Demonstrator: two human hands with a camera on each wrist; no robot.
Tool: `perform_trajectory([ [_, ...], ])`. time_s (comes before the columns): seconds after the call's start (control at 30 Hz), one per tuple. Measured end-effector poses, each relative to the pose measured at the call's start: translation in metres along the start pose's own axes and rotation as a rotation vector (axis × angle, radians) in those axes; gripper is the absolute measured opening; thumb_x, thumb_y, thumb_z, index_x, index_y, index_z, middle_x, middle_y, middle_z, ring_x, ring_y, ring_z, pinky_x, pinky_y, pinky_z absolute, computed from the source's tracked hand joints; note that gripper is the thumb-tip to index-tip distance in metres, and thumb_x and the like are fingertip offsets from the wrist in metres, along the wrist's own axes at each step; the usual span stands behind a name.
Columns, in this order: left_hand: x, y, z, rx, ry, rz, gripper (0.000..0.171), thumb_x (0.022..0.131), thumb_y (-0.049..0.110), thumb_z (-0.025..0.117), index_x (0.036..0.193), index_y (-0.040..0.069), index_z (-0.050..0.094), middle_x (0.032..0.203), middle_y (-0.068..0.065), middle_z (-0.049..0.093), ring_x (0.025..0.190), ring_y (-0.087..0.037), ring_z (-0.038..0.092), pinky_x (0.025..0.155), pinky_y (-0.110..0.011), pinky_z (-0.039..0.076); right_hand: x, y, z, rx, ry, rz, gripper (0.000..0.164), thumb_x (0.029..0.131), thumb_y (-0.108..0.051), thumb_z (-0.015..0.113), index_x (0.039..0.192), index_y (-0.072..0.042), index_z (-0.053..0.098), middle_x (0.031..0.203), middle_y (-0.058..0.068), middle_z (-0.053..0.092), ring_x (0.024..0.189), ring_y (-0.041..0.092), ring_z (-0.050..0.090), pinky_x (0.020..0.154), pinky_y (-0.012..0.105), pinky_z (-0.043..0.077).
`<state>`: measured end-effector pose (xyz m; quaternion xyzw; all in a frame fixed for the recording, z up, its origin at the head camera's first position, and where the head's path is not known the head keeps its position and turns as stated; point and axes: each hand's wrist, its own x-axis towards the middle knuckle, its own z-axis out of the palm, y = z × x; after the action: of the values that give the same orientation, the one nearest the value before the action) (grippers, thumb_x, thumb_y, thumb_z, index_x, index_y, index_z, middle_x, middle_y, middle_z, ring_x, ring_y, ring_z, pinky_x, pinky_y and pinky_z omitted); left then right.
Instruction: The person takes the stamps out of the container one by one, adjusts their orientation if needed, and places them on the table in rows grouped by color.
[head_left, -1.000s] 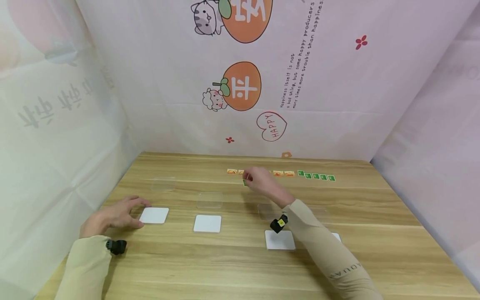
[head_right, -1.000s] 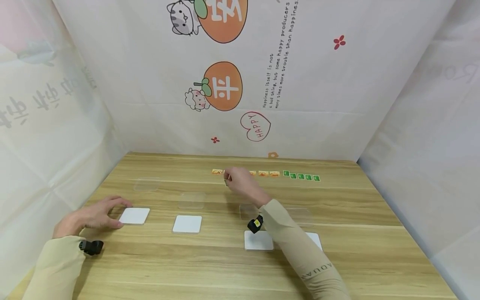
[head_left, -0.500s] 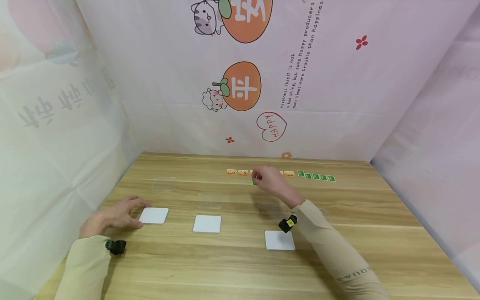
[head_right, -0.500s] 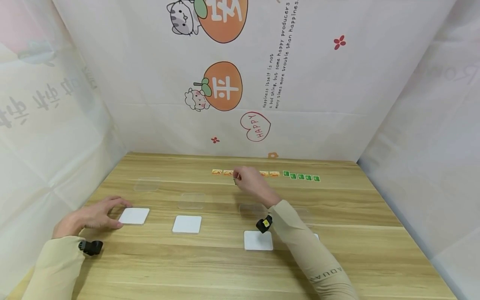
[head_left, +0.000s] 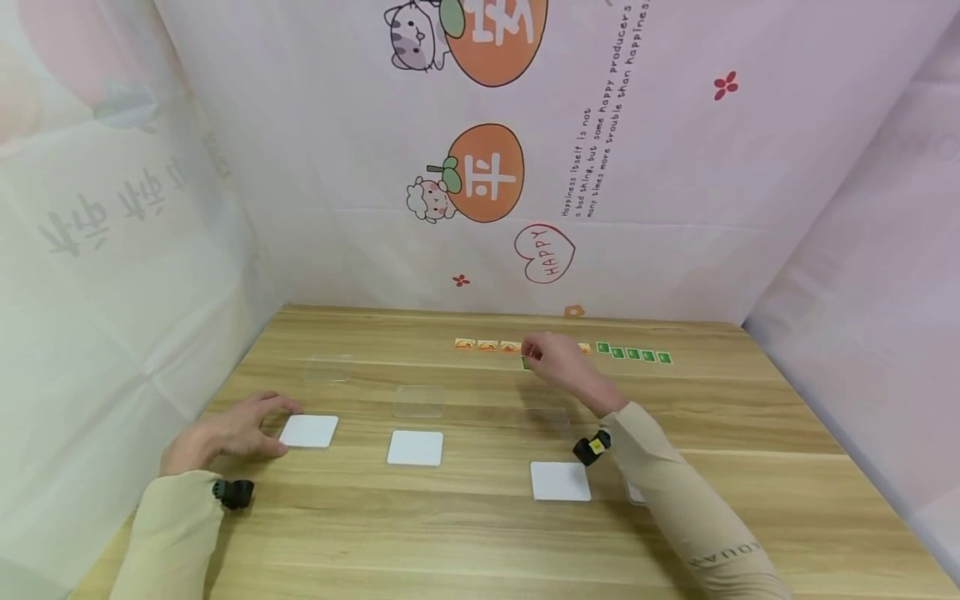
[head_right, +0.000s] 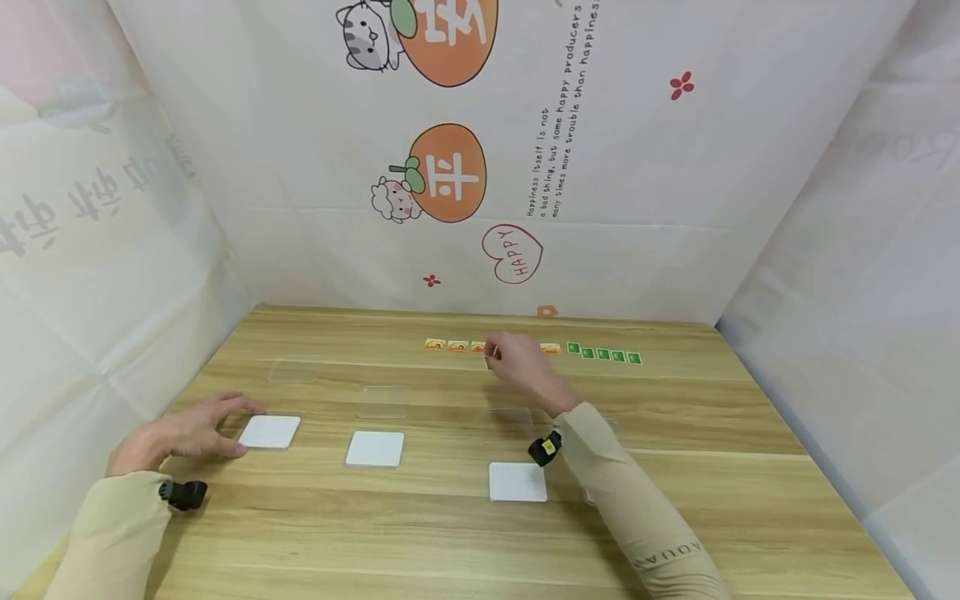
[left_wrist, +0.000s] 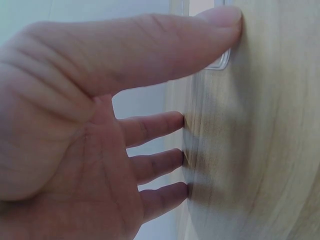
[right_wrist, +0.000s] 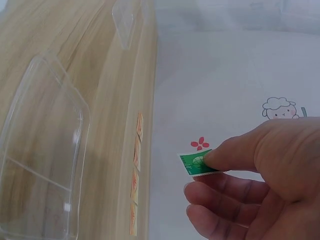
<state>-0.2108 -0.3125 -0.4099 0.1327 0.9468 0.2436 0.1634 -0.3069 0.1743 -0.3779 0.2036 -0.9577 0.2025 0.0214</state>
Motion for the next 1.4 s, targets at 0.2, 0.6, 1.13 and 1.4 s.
perform_trajectory([
  [0.2,0.0,-0.002,0.0,0.003,-0.001,0.008,0.065,0.081,0.028,0.079,0.137,0.008,0.051,0.149,-0.038,0.022,0.131,-0.063,0.027,0.093,-0.071,0.039,-0.003,0.007,-0.005,-0.012,0.003,0.008,0.012,0.095,-0.012,0.061,0.1,-0.006,0.071,0.089,0.006,0.07,0.079,0.018,0.062,0.066,0.031,0.051],
  [0.6,0.002,-0.002,0.0,0.011,-0.001,0.013,0.064,0.081,0.026,0.079,0.136,0.008,0.052,0.149,-0.039,0.022,0.131,-0.064,0.026,0.095,-0.072,0.036,-0.008,0.028,-0.015,0.009,0.009,0.011,0.013,0.095,-0.01,0.06,0.102,-0.002,0.069,0.091,0.009,0.069,0.08,0.02,0.062,0.066,0.033,0.051],
  [1.13,0.003,-0.002,0.0,0.005,0.001,0.005,0.063,0.081,0.027,0.079,0.135,0.009,0.052,0.149,-0.038,0.023,0.132,-0.063,0.026,0.096,-0.072,0.036,-0.018,0.057,-0.022,-0.017,0.062,0.021,0.007,0.092,-0.009,0.062,0.093,-0.005,0.068,0.082,0.007,0.066,0.072,0.019,0.056,0.059,0.03,0.044],
  [1.4,0.001,-0.001,0.0,0.004,-0.002,0.003,0.064,0.081,0.027,0.079,0.136,0.008,0.052,0.149,-0.038,0.022,0.131,-0.064,0.026,0.095,-0.072,0.037,-0.021,0.069,-0.024,-0.018,0.064,0.034,0.01,0.094,-0.01,0.061,0.097,-0.004,0.068,0.085,0.009,0.067,0.073,0.02,0.058,0.06,0.031,0.045],
])
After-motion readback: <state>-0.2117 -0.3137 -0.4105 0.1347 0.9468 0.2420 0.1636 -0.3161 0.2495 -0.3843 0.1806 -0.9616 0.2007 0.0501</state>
